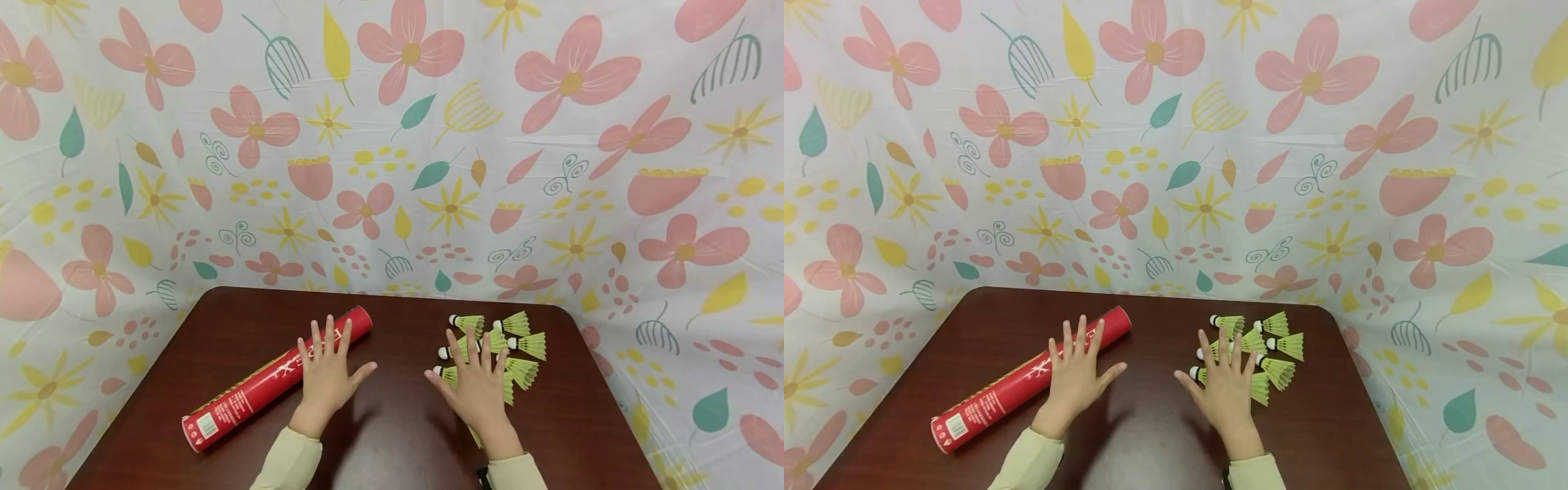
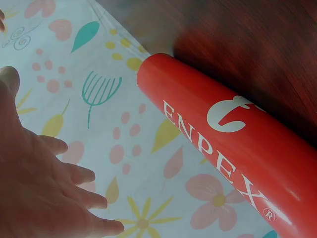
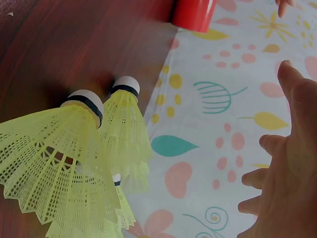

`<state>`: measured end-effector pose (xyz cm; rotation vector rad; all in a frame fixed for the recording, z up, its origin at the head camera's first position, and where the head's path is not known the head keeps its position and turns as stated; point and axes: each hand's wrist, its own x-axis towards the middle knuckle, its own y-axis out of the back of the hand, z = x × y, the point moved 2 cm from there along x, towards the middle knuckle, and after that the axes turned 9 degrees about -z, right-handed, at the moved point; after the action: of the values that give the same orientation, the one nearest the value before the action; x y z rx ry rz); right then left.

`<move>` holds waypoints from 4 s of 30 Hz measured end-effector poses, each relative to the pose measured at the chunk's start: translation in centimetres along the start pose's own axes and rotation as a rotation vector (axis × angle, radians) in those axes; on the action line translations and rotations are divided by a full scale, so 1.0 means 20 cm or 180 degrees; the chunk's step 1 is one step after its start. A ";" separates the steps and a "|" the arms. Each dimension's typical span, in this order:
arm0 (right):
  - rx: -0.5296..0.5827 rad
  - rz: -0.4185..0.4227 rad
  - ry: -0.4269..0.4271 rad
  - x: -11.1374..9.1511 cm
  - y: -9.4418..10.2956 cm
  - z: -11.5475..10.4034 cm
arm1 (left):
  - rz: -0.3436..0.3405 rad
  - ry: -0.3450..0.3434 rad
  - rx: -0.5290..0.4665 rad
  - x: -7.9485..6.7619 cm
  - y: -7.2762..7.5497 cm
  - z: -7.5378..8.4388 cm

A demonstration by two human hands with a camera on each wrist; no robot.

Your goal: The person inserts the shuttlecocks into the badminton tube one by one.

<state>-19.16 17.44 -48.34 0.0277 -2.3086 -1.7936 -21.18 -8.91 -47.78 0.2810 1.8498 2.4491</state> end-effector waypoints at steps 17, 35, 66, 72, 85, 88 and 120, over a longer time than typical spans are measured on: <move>-0.0019 0.0205 0.0141 0.02 0.05 0.04 | 0.0238 -0.0311 0.0106 0.01 0.04 -0.04; 0.0089 0.0388 0.0352 -0.01 0.10 0.16 | 0.0336 -0.0633 0.0028 0.03 0.06 -0.17; 0.0466 -0.0001 -0.0052 -0.12 0.06 0.55 | 0.0263 -0.0819 -0.0095 0.14 -0.12 -0.45; 0.0536 -0.0102 -0.0177 -0.15 0.04 0.60 | 0.0193 -0.0897 0.0068 0.21 -0.17 -0.46; 0.0530 -0.0136 -0.0254 -0.24 -0.02 0.67 | 0.0173 -0.1046 0.0391 0.27 -0.24 -0.50; 0.0545 -0.0179 -0.0258 -0.24 -0.04 0.67 | 0.0111 -0.1103 0.0379 0.27 -0.25 -0.51; 0.0862 0.0657 -0.0083 -0.20 -0.13 0.58 | 0.0011 -0.1391 0.0553 0.24 -0.26 -0.49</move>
<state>-17.71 28.52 -54.25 -0.1848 -2.4539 -1.3847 -27.93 -16.05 -54.94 0.7589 1.8541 2.0147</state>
